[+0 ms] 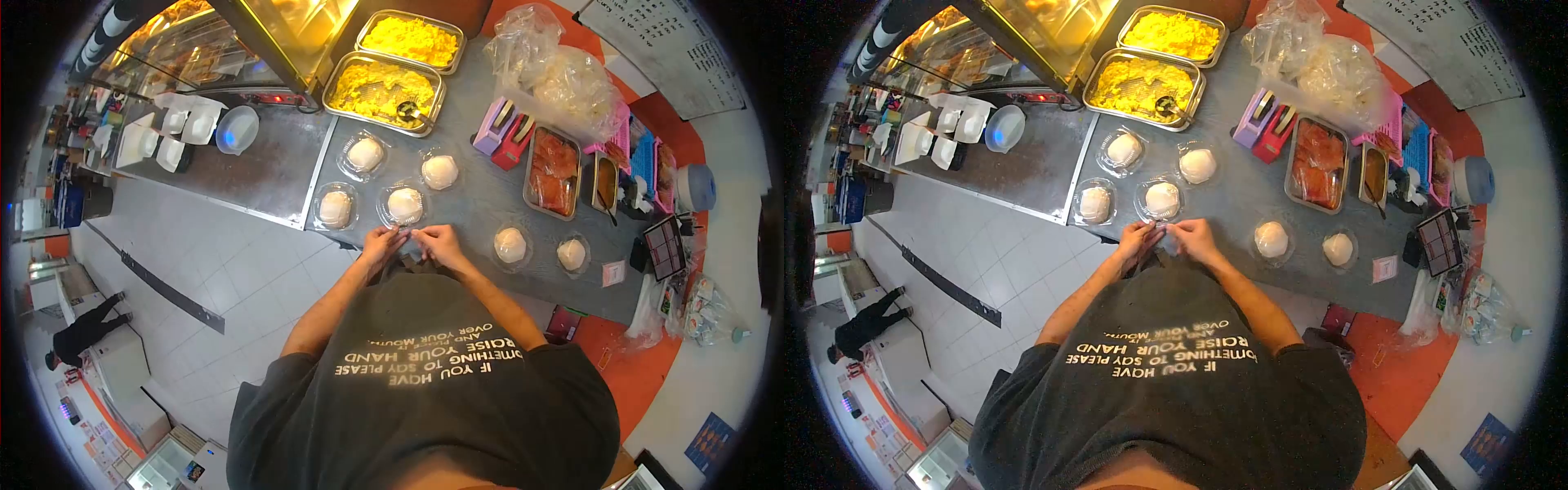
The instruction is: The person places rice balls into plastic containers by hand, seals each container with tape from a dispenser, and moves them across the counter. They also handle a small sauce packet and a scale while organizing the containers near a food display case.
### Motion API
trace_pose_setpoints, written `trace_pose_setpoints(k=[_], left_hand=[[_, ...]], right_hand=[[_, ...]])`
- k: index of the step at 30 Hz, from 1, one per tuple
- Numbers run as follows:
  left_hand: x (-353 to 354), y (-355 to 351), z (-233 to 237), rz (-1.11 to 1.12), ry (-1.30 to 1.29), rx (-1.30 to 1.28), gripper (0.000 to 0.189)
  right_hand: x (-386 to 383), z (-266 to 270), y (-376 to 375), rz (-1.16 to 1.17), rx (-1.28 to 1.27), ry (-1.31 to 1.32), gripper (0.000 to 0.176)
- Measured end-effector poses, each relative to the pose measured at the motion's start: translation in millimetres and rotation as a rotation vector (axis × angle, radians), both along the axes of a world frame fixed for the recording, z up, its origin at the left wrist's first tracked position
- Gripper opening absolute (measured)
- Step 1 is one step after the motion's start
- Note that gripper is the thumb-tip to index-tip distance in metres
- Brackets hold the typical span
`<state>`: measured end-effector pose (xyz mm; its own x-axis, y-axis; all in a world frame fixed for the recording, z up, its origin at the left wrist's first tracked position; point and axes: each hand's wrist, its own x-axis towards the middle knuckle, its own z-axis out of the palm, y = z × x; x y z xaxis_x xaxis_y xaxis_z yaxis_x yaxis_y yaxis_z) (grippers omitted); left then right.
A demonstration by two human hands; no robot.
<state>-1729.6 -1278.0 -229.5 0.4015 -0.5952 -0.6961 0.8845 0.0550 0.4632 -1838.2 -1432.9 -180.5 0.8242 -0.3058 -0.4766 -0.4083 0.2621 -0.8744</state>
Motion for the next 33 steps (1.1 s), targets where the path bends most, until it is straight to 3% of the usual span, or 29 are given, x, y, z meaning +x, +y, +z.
trace_pose_setpoints(k=[5,15,23,25,29,32,33], left_hand=[[-7.7,-4.6,-3.6,0.012,-0.048,0.035,0.016],[-14.7,-2.5,-9.8,0.094,-0.14,0.093,0.019],[-16.2,-2.3,-18.4,0.063,-0.392,0.163,0.015],[-16.0,-2.2,-20.9,0.036,-0.43,0.201,0.016],[-17.1,0.0,-29.4,0.008,-0.457,0.235,0.014],[-16.3,-1.8,-18.7,0.058,-0.369,0.21,0.014],[-15.1,-1.3,-18.9,0.055,-0.372,0.209,0.014]], right_hand=[[6.3,-38.8,8.3,-0.111,-0.069,0.1,0.032],[1.0,-39.4,6.3,-0.033,0.086,0.136,0.031],[8.7,-36.4,-1.7,0.035,0.232,0.282,0.03],[10.9,-43.5,2.1,0.107,-0.115,0.262,0.032],[7.5,-33.6,3.5,0.07,-0.22,0.387,0.031],[1.0,-41.6,-0.7,0.083,-0.395,0.328,0.03],[-1.3,-46.6,-2.0,-0.047,-0.497,0.216,0.029]])
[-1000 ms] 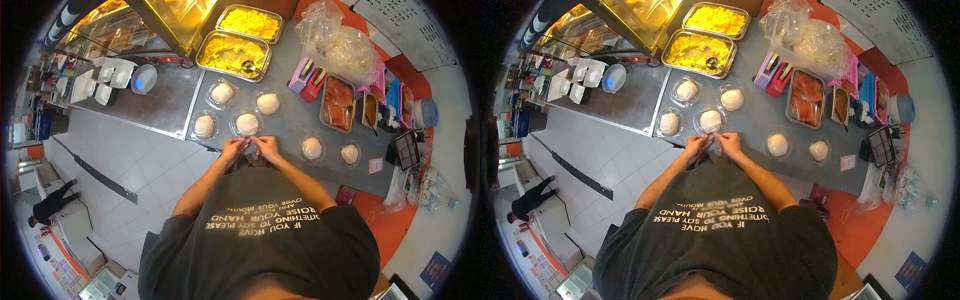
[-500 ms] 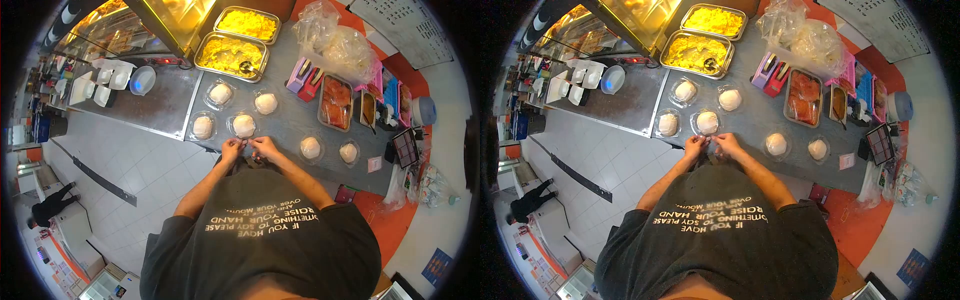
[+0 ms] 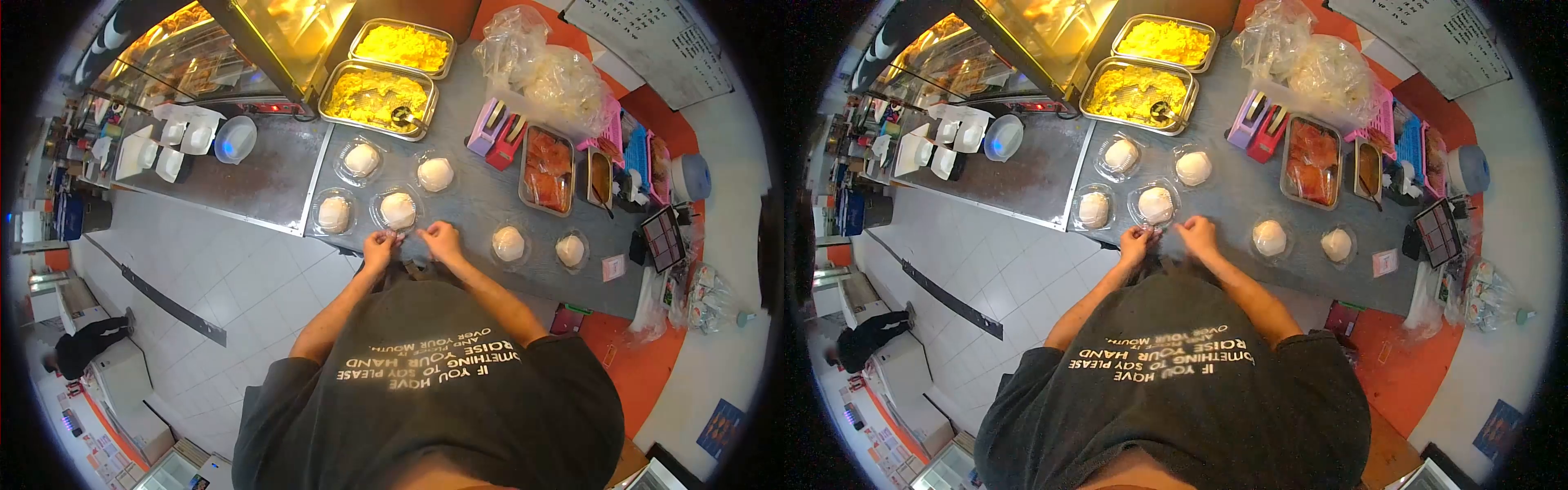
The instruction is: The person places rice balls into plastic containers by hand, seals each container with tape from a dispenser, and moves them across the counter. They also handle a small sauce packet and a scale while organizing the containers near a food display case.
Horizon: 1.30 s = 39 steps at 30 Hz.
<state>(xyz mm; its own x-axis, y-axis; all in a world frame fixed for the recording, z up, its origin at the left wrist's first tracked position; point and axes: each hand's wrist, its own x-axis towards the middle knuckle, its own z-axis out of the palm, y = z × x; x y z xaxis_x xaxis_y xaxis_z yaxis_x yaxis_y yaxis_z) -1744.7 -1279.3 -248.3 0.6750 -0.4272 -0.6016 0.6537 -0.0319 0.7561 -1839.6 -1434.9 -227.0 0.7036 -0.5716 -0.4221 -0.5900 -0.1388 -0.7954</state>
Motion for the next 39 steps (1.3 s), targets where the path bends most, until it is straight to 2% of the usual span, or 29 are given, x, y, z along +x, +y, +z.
trace_pose_setpoints(k=[1,2,4,5,7,11,13,16,18,19,20,22,23,24,25,27,28,30,32,33,34,36,38,39], left_hand=[[1.0,0.1,-0.2,0.003,0.006,-0.015,0.014],[1.5,0.7,-0.5,0.008,0.012,-0.03,0.014],[2.0,1.7,3.9,0.002,0.009,-0.029,0.014],[1.9,1.2,5.6,-0.005,0.007,-0.031,0.014],[0.8,1.2,3.4,-0.02,-0.001,-0.04,0.014],[2.7,3.1,12.2,-0.066,-0.008,-0.018,0.014],[5.4,6.4,8.7,-0.099,0.004,-0.015,0.014],[7.9,12.1,7.0,-0.127,0.053,-0.036,0.014],[11.7,14.5,9.0,-0.126,0.086,-0.065,0.014],[16.2,19.1,11.8,-0.201,0.057,-0.034,0.014],[21.6,23.0,14.8,-0.276,0.027,-0.004,0.014],[26.7,32.5,2.5,-0.245,-0.009,0.03,0.021],[26.9,36.2,1.3,-0.136,0.064,-0.01,0.022],[24.9,39.8,-0.3,-0.027,0.139,-0.05,0.024],[21.8,42.9,-3.6,0.005,0.214,-0.071,0.035],[5.0,36.1,22.6,-0.018,0.227,-0.059,0.041],[-1.5,30.1,39.0,-0.038,0.24,-0.044,0.048],[-2.1,20.8,45.0,-0.076,0.248,-0.038,0.053],[-2.1,16.2,33.9,-0.147,0.256,-0.091,0.053],[-3.6,11.7,52.3,-0.168,0.281,-0.023,0.042],[-4.7,13.1,45.4,-0.163,0.277,-0.027,0.042],[-4.6,17.2,34.0,-0.163,0.393,-0.11,0.033],[-1.0,19.2,28.5,-0.148,0.432,-0.095,0.027],[-0.6,20.9,21.0,-0.112,0.459,-0.119,0.026]], right_hand=[[-1.7,-5.0,-1.4,-0.084,-0.115,-0.136,0.027],[-5.5,-9.5,-4.2,-0.083,-0.115,-0.138,0.027],[-7.3,32.6,-6.8,-0.129,0.368,-0.061,0.021],[-5.7,38.5,-5.8,-0.131,0.367,-0.062,0.021],[0.3,43.8,-1.5,0.001,0.628,0.099,0.019],[9.5,28.2,4.0,-0.105,0.824,0.055,0.019],[8.8,20.2,3.2,-0.166,1.027,0.05,0.021],[6.8,12.5,-0.4,-0.061,1.074,0.045,0.022],[0.5,22.2,-7.8,0.036,1.068,0.048,0.022],[-3.4,33.0,-12.6,0.128,1.064,0.053,0.022],[-5.3,42.9,-21.9,0.127,1.059,0.05,0.022],[-5.7,57.0,-53.6,0.211,0.44,0.182,0.022],[-5.7,38.5,-77.6,-0.02,0.257,0.002,0.026],[-2.6,34.5,-100.0,-0.346,0.17,-0.251,0.031],[4.0,62.4,-117.3,-0.532,-0.048,-0.343,0.033],[11.4,-19.3,-206.6,-0.63,-0.443,-0.353,0.038],[17.9,-1.3,-210.7,-0.639,-0.446,-0.355,0.038],[31.5,58.1,-210.1,-0.72,0.219,-0.164,0.037],[45.6,40.5,-232.0,-0.769,0.292,-0.102,0.036],[50.0,36.6,-237.5,-0.808,0.367,-0.032,0.036],[50.4,32.3,-241.1,-0.802,0.364,-0.036,0.036],[53.8,30.6,-242.4,-0.881,0.505,-0.158,0.033],[51.8,34.7,-238.5,-0.951,0.539,-0.183,0.036],[45.5,34.9,-233.1,-0.982,0.518,-0.358,0.031]])
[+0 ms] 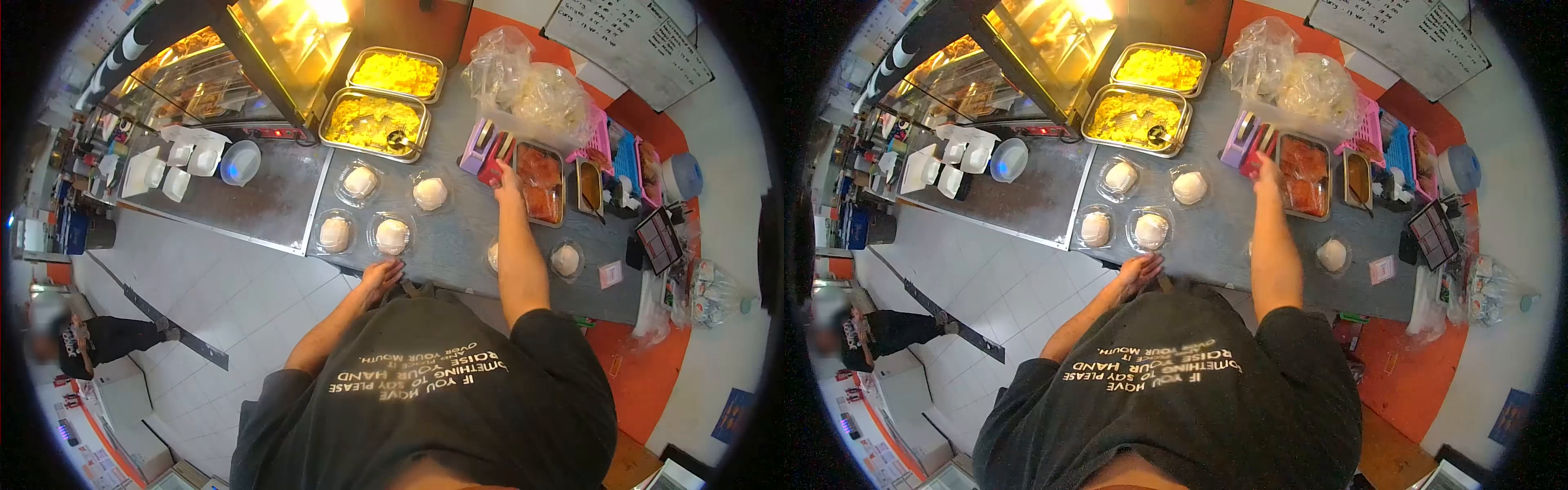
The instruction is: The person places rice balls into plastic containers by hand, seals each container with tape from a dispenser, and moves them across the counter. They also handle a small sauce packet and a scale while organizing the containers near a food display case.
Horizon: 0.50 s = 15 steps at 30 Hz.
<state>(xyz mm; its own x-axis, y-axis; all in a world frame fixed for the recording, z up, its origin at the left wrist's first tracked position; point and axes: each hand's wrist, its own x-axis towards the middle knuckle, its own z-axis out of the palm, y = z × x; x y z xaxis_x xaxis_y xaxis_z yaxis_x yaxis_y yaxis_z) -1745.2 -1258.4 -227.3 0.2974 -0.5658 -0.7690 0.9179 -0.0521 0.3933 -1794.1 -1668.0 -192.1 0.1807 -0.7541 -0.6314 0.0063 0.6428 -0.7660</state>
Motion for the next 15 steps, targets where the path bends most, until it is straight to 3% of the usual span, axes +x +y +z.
trace_pose_setpoints(k=[2,4,5,7,8,12,14,15], left_hand=[[1.3,0.0,-4.9,0.036,0.03,-0.021,0.025],[-1.3,4.2,-6.7,0.097,-0.003,-0.02,0.023],[-0.9,6.3,-8.1,0.1,0.006,-0.022,0.023],[3.0,7.3,-9.8,0.126,-0.078,0.022,0.022],[2.8,5.3,-10.6,0.138,-0.099,0.05,0.021],[8.7,2.9,9.0,0.145,-0.074,0.11,0.025],[11.0,-2.3,10.9,0.115,-0.338,0.513,0.038],[12.0,-3.3,20.4,0.118,-0.339,0.516,0.038]], right_hand=[[-11.9,-9.8,8.0,-0.08,-0.091,-0.126,0.026],[-23.0,-34.9,20.1,0.13,-0.451,0.184,0.018],[-25.0,-39.9,21.5,0.135,-0.454,0.192,0.018],[-20.2,-31.8,33.1,0.085,-0.785,0.506,0.016],[-18.3,-24.8,35.1,0.106,-0.826,0.574,0.018],[-10.3,-49.9,31.5,0.161,-0.667,0.76,0.012],[-13.5,-83.4,28.6,-0.249,-0.118,0.196,0.016],[-17.2,-73.4,36.2,-0.245,-0.116,0.196,0.016]])
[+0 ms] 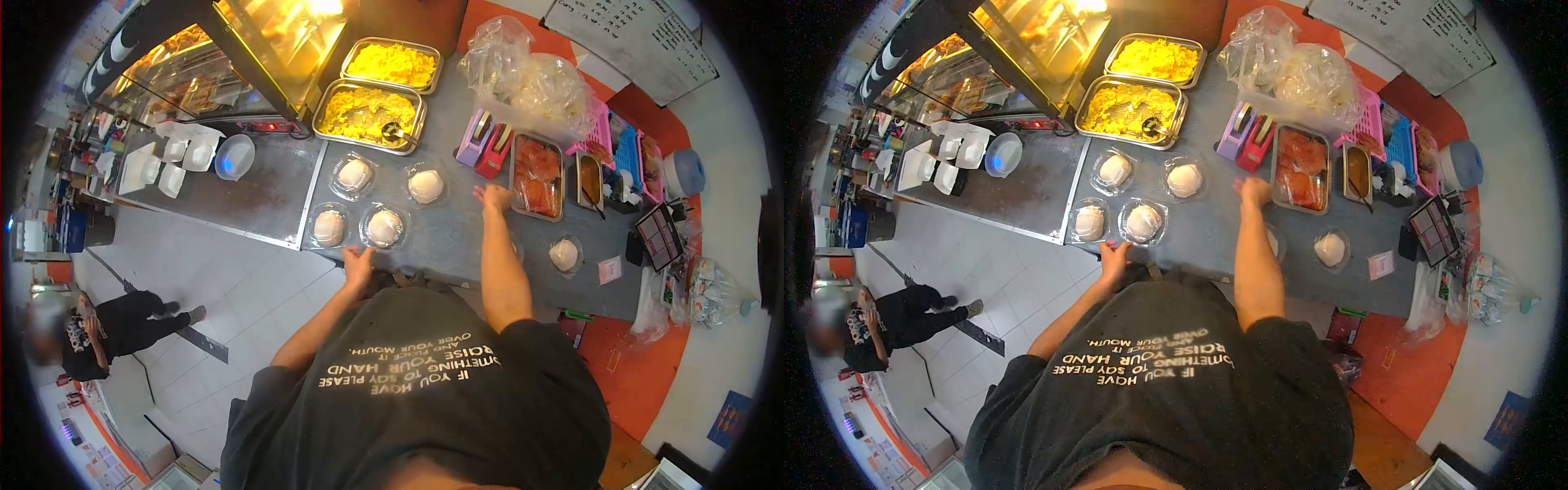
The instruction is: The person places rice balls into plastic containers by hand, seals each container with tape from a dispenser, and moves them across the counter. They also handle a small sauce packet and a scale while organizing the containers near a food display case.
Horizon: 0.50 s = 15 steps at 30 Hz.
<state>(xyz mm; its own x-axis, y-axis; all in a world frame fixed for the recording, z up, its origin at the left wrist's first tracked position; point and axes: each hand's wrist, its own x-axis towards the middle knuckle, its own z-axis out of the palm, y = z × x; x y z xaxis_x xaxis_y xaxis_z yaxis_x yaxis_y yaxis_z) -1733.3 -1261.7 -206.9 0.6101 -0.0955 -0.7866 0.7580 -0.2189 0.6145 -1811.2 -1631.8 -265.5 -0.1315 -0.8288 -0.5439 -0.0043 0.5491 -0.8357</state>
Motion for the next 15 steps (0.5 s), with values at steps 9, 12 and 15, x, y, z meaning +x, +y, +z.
trace_pose_setpoints(k=[9,12,15], left_hand=[[14.9,-39.0,69.7,-1.213,-1.434,0.394,0.072],[14.3,-43.4,55.7,-1.289,-1.396,0.451,0.073],[15.9,-46.1,53.5,-1.285,-1.408,0.426,0.074]], right_hand=[[-32.3,51.3,150.7,1.209,-0.069,-0.215,0.017],[-23.3,40.1,173.7,1.253,-0.116,-0.194,0.02],[-17.4,39.3,184.9,1.255,-0.148,-0.066,0.024]])
